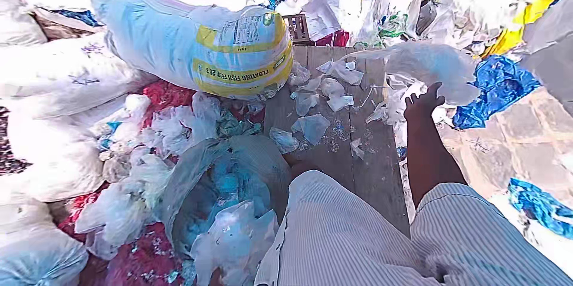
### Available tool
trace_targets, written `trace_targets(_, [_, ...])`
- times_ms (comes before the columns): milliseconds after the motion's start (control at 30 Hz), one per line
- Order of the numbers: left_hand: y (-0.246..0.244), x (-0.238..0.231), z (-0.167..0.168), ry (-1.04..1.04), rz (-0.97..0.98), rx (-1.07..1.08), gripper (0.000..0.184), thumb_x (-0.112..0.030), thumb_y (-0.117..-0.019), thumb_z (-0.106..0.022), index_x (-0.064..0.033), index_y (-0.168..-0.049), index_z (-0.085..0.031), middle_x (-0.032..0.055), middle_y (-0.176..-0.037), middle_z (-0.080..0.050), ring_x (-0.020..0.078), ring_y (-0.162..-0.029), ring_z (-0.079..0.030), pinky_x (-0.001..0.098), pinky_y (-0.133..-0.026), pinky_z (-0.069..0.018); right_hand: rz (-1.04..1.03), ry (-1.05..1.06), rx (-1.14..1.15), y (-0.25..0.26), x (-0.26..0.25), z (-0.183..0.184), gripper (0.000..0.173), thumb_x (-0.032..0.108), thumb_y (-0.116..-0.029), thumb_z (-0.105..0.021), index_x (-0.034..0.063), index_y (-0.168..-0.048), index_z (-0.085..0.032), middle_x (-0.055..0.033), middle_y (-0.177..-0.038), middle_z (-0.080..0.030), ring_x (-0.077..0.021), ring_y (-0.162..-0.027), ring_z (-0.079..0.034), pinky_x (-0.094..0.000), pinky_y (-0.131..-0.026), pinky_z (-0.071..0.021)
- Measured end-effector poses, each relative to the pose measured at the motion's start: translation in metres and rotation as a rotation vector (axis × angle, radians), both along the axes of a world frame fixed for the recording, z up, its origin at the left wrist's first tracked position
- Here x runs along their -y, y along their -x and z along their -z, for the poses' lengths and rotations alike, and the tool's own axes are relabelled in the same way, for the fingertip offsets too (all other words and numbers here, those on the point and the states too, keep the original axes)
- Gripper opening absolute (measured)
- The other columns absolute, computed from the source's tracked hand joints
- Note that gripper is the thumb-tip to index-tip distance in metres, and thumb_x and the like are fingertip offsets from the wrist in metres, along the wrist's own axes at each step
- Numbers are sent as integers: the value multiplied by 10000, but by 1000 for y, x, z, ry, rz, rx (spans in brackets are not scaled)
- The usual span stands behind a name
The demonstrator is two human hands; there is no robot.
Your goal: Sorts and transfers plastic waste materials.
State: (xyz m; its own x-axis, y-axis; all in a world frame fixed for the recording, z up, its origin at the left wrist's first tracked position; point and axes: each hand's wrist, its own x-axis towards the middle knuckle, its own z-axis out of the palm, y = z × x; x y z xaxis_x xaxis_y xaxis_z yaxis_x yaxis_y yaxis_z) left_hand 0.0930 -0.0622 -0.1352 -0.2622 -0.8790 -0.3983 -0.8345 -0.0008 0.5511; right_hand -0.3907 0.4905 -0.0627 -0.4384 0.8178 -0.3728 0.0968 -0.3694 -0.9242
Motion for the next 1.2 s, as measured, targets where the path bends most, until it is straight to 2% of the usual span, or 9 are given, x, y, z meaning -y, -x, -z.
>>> trace_targets(67, [-11, 8, 20, -13, -81, -82, 707, -70, -916, -695, 37, -1535, -370, 321, -1460, -499, 435, -1310, -538, 566, -1090, -456, -113, 6, 114, -7, 28, 18, 733, 546, -1084, -398, 129, -1606, -95, -231, -1454, -455, -325, -1179, -629, -461, -883, -589])
trace_targets(133, [-7, -8, 11, -38, -165, -105, 724, -57, -899, -706, -17, -1543, -378, 280, -1490, -485, 417, -1343, -510, 588, -1095, -439, -256, 30, 225, -17, 73, 45, 561, 474, -1097, -423, 53, -1464, -359, -181, -1175, -596, -258, -893, -682, -421, -720, -595])
trace_targets(167, [-4, -17, 3, -43, -207, -103, 724, -47, -894, -713, -27, -1543, -392, 270, -1495, -486, 411, -1353, -505, 591, -1099, -430, -361, 35, 284, -26, 100, 57, 483, 422, -1095, -450, 41, -1391, -458, -162, -1091, -619, -240, -828, -679, -410, -694, -593])
trace_targets(267, [-3, -44, -18, -51, -339, -105, 681, -44, -900, -710, -28, -1520, -430, 254, -1475, -512, 383, -1340, -522, 565, -1095, -439, -799, -57, 445, -51, 176, 81, 366, 236, -1105, -435, -4, -1379, -472, -207, -1057, -650, -260, -799, -694, -412, -689, -596])
trace_targets(367, [-37, -60, -13, -87, -527, -68, 695, -89, -920, -717, -35, -1539, -407, 290, -1537, -417, 416, -1407, -439, 597, -1131, -391, -1385, -280, 567, -76, 235, 97, 427, 250, -1109, -456, -2, -1453, -434, -195, -1102, -671, -246, -844, -713, -399, -714, -601])
trace_targets(500, [-80, -91, 0, -113, -762, -116, 625, -106, -943, -699, -46, -1514, -453, 254, -1421, -560, 358, -1294, -571, 542, -1073, -478, -1963, -562, 602, -96, 292, 112, 408, 283, -1099, -473, 16, -1404, -510, -169, -1088, -700, -245, -854, -727, -426, -725, -607])
trace_targets(733, [-108, -150, -2, -126, -1042, -148, 595, -68, -949, -681, -27, -1499, -457, 246, -1400, -575, 331, -1266, -593, 507, -1047, -503, -2390, -784, 653, -124, 363, 132, 383, 285, -1085, -515, 24, -1365, -543, -180, -1094, -698, -262, -858, -730, -440, -735, -608])
trace_targets(1000, [-99, -194, 15, -168, -1304, -29, 584, -70, -950, -679, 3, -1491, -470, 263, -1465, -527, 365, -1373, -510, 527, -1146, -409, -2835, -1217, 395, -157, 476, 135, 548, 322, -1008, -658, -25, -1409, -521, -208, -1158, -699, -300, -1017, -691, -487, -937, -528])
trace_targets(1200, [-65, -206, 40, -89, -1488, 17, 563, -51, -939, -672, -19, -1475, -504, 254, -1437, -557, 370, -1351, -528, 558, -1121, -416, -3146, -1445, 439, -196, 560, 211, 758, 392, -925, -758, -42, -1466, -452, -274, -1319, -607, -399, -1222, -600, -537, -1072, -456])
